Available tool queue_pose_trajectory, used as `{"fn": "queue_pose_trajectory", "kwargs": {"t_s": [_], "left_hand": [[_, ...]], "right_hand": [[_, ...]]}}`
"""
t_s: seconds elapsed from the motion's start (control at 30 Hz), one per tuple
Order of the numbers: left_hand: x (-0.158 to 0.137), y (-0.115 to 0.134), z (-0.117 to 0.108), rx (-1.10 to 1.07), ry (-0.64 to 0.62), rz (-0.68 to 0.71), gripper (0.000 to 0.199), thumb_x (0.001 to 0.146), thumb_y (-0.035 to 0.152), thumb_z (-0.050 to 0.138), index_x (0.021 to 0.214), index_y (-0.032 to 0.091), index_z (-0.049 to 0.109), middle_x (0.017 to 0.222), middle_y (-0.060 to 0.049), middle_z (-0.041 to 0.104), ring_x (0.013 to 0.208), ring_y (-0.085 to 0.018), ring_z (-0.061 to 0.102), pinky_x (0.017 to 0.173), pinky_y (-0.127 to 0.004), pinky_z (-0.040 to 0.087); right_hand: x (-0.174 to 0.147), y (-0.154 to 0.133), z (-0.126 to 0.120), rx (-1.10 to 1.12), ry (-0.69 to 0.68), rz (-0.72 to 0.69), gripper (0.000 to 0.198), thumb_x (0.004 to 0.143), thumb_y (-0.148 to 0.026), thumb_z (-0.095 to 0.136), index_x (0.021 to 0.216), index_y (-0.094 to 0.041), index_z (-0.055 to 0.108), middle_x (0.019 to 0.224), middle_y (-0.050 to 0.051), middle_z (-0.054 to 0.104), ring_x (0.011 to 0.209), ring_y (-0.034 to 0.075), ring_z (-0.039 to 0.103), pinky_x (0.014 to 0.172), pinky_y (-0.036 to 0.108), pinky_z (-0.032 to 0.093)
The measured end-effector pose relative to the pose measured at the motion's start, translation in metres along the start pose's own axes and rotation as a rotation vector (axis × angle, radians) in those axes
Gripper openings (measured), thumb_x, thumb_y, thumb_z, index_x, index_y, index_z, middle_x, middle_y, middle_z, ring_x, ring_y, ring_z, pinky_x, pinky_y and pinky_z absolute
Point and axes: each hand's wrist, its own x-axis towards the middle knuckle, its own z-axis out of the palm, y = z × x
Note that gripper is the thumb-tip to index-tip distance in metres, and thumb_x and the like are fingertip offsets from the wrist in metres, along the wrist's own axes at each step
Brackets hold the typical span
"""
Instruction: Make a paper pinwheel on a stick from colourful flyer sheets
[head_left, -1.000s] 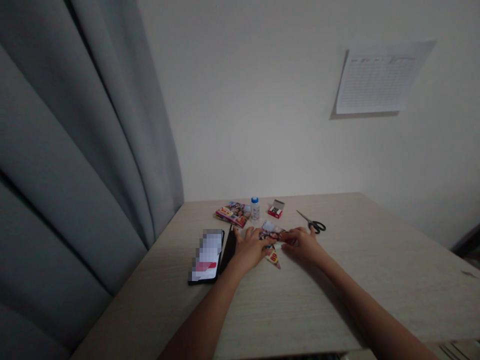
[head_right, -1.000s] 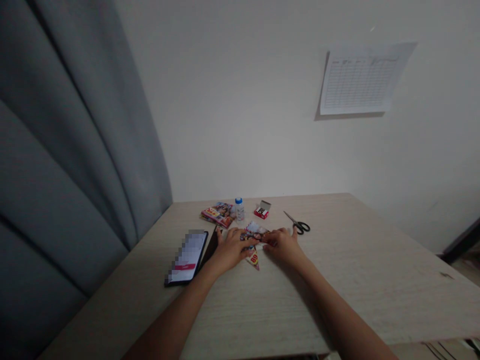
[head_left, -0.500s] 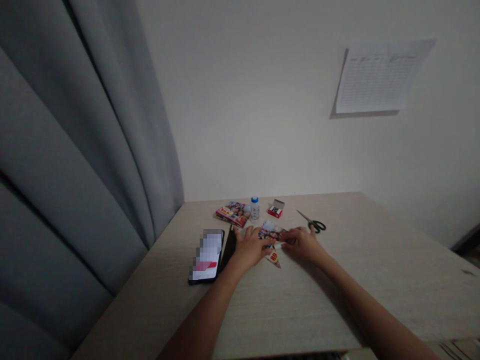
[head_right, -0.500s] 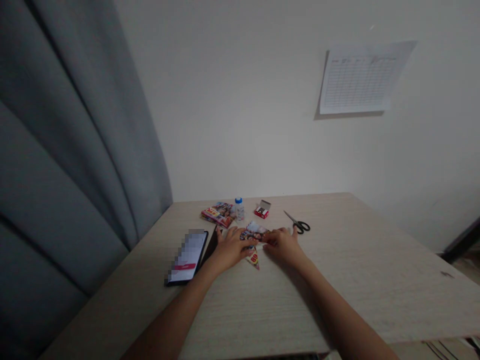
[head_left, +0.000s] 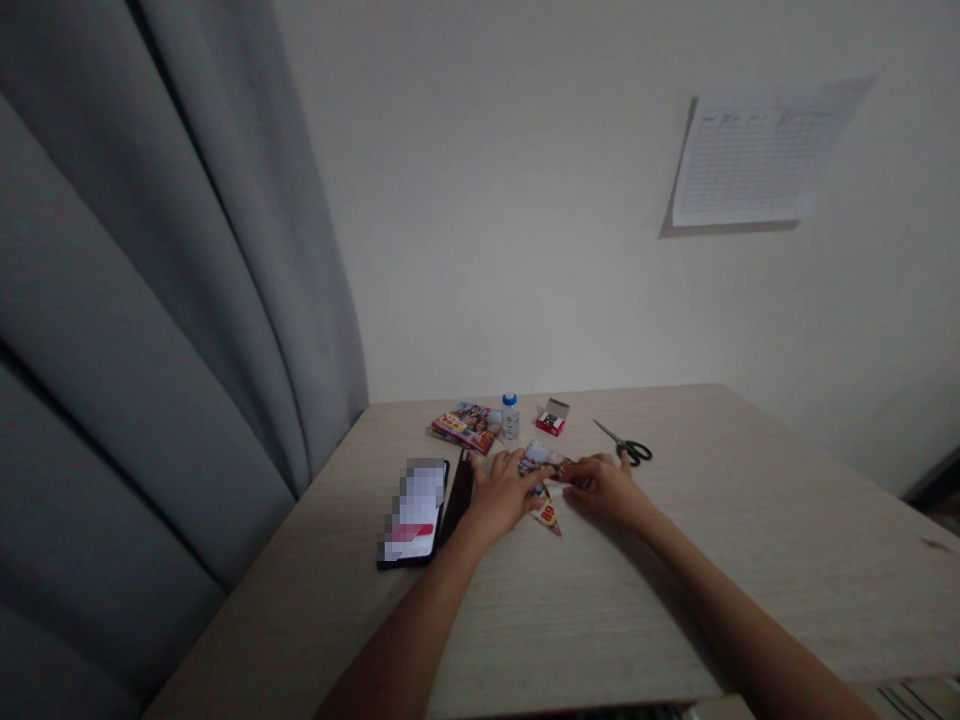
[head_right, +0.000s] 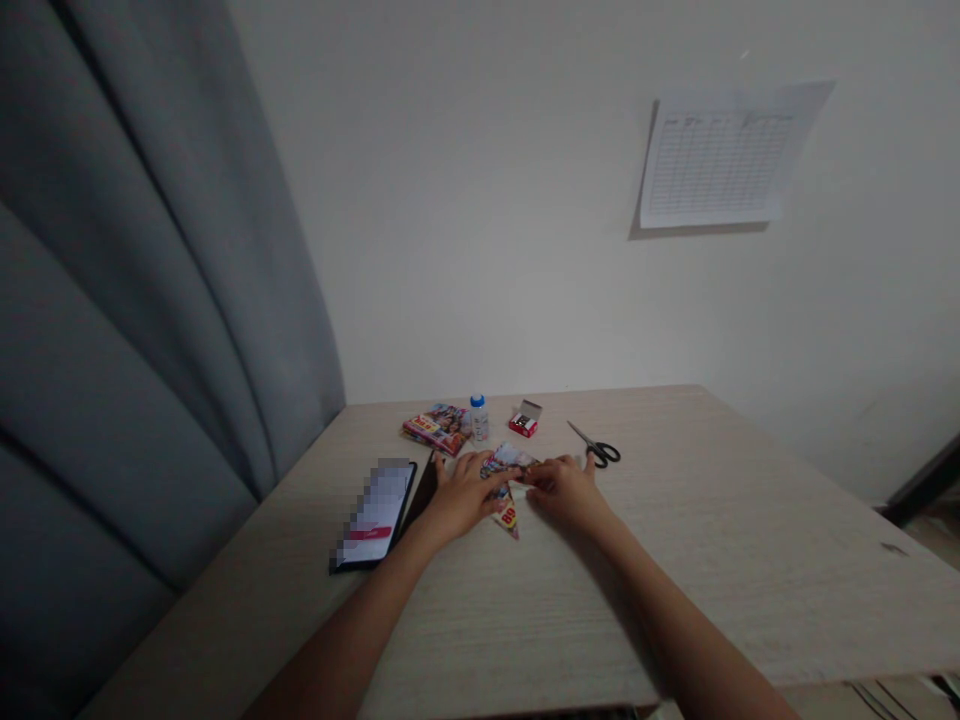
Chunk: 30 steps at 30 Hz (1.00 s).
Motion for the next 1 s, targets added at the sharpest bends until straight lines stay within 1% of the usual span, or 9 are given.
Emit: {"fn": "queue_pose_trajectory", "kwargs": {"t_s": [0.1, 0.23, 0.4, 0.5, 0.67, 1.0], "left_hand": [[0.000, -0.001, 0.001, 0.004, -0.019, -0.003, 0.050, 0.090, 0.048, 0.064, 0.137, 0.058, 0.049, 0.155, -0.004, 0.039, 0.141, -0.040, 0.031, 0.105, -0.084, 0.000], [-0.001, -0.001, 0.002, 0.004, -0.026, -0.002, 0.044, 0.092, 0.049, 0.062, 0.134, 0.057, 0.053, 0.157, -0.004, 0.038, 0.142, -0.038, 0.030, 0.105, -0.084, 0.000], [-0.001, -0.001, -0.002, -0.011, -0.051, -0.003, 0.038, 0.094, 0.052, 0.057, 0.132, 0.057, 0.056, 0.157, -0.004, 0.038, 0.142, -0.038, 0.031, 0.105, -0.084, 0.000], [-0.001, -0.001, -0.005, -0.029, -0.086, -0.022, 0.038, 0.094, 0.054, 0.055, 0.132, 0.058, 0.055, 0.157, -0.003, 0.038, 0.143, -0.038, 0.031, 0.106, -0.083, -0.001], [-0.001, 0.000, -0.009, -0.045, -0.115, -0.035, 0.039, 0.094, 0.055, 0.055, 0.132, 0.058, 0.055, 0.159, -0.002, 0.037, 0.144, -0.039, 0.028, 0.106, -0.083, -0.001], [-0.001, 0.000, -0.012, -0.051, -0.111, -0.035, 0.039, 0.093, 0.058, 0.054, 0.132, 0.056, 0.056, 0.158, -0.003, 0.037, 0.144, -0.040, 0.027, 0.105, -0.084, -0.002]], "right_hand": [[0.000, -0.001, -0.001, -0.006, -0.008, -0.003, 0.027, 0.087, -0.033, 0.063, 0.111, -0.035, 0.075, 0.114, 0.004, 0.074, 0.122, 0.030, 0.056, 0.112, 0.074, 0.002], [0.001, -0.001, -0.001, -0.009, -0.006, 0.002, 0.026, 0.086, -0.033, 0.064, 0.109, -0.036, 0.075, 0.118, 0.004, 0.073, 0.123, 0.031, 0.055, 0.113, 0.073, 0.001], [0.000, -0.003, -0.003, 0.002, -0.010, -0.004, 0.024, 0.086, -0.033, 0.063, 0.107, -0.035, 0.076, 0.116, 0.003, 0.074, 0.122, 0.031, 0.056, 0.114, 0.073, -0.001], [-0.001, -0.004, -0.004, 0.004, -0.017, -0.005, 0.025, 0.086, -0.033, 0.063, 0.108, -0.033, 0.076, 0.114, 0.005, 0.075, 0.122, 0.031, 0.056, 0.114, 0.073, 0.000], [0.000, -0.001, -0.001, 0.003, -0.001, -0.001, 0.023, 0.085, -0.032, 0.063, 0.105, -0.034, 0.076, 0.113, 0.003, 0.075, 0.123, 0.031, 0.056, 0.112, 0.075, -0.001], [0.001, 0.000, 0.000, -0.007, -0.010, -0.005, 0.025, 0.086, -0.032, 0.063, 0.107, -0.035, 0.075, 0.115, 0.003, 0.075, 0.123, 0.032, 0.055, 0.111, 0.076, 0.000]]}}
